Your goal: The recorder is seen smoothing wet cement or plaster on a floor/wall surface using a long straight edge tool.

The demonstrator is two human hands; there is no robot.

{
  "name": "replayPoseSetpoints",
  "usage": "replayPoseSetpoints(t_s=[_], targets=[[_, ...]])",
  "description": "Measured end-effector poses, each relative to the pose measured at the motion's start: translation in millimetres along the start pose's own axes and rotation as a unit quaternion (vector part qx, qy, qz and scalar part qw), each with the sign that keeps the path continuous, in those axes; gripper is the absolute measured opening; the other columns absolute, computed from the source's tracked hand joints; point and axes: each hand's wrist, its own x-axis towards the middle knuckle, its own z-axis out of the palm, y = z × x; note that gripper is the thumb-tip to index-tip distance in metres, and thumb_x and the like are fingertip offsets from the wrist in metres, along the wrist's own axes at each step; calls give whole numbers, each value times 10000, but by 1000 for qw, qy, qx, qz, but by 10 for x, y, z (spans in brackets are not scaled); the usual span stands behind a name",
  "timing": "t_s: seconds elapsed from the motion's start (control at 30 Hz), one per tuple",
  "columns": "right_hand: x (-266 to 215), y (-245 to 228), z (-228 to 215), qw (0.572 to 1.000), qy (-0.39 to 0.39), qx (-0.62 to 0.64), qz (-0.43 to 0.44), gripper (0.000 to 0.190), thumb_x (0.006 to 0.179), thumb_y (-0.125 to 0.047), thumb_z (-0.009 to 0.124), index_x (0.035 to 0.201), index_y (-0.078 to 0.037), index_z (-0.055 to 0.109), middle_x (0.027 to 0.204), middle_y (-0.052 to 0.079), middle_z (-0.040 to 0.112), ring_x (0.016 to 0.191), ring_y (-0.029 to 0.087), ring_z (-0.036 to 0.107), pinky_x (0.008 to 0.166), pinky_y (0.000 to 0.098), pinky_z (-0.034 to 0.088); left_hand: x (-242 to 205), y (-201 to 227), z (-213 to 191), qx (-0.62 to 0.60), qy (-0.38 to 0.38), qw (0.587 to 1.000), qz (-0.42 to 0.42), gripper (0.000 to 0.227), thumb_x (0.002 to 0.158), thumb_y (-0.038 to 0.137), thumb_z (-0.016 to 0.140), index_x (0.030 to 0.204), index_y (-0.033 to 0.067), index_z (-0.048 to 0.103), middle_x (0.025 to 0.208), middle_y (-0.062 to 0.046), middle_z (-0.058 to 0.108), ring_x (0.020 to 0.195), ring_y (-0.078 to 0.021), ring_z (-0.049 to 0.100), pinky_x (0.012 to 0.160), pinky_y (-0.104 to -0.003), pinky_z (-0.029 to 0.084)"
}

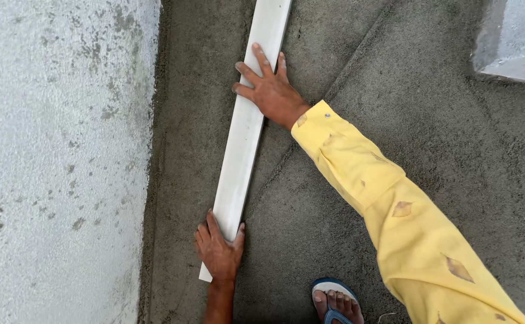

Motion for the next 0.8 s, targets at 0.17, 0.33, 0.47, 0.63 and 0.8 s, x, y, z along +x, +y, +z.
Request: replayPoseSetpoints(t_s=[0.17, 0.33, 0.47, 0.63, 0.8], targets=[[-118, 34, 20, 1000, 17, 3, 1, 512, 930, 0, 567, 1376, -237, 652, 1653, 127, 325, 1527, 478, 4, 1107, 850, 132, 5, -8, -49, -11, 20, 1000, 20, 982, 753, 580, 797, 1477, 23, 436, 1139, -195, 552, 1077, -358, 547, 923, -580, 485], [-95, 39, 7, 1000, 18, 2, 13, 432, 964, -55, 575, 1347, -228, 675, 1649, 125, 337, 1540, 479, 29, 1124, 847, 132, 12, 24, -24, -23, 24, 999, 34, 967, 767, 588, 773, 1476, 17, 447, 1134, -195, 551, 1051, -352, 544, 901, -560, 493], [173, -1, 53, 999, 30, 5, -26, 420, 960, -70, 590, 1346, -210, 677, 1651, 129, 334, 1543, 477, 32, 1125, 845, 128, -43, 78, 36, -20, 31, 999, -1, 975, 767, 614, 773, 1464, 14, 451, 1096, -192, 547, 1039, -357, 537, 908, -564, 482], [381, -50, 10, 999, -28, -10, -45, 467, 923, -70, 598, 1355, -239, 653, 1657, 100, 297, 1535, 444, 15, 1141, 814, 128, -69, 179, 64, -17, 44, 999, -24, 989, 769, 626, 757, 1452, -20, 448, 1096, -200, 535, 1061, -363, 532, 897, -565, 478], [550, -160, -55, 997, -48, -14, -55, 525, 901, -63, 601, 1377, -283, 623, 1656, 75, 280, 1537, 422, 14, 1164, 780, 142, -86, 203, 137, -19, 45, 998, -40, 997, 783, 635, 738, 1455, -36, 435, 1108, -208, 528, 1056, -356, 532, 901, -571, 480]])
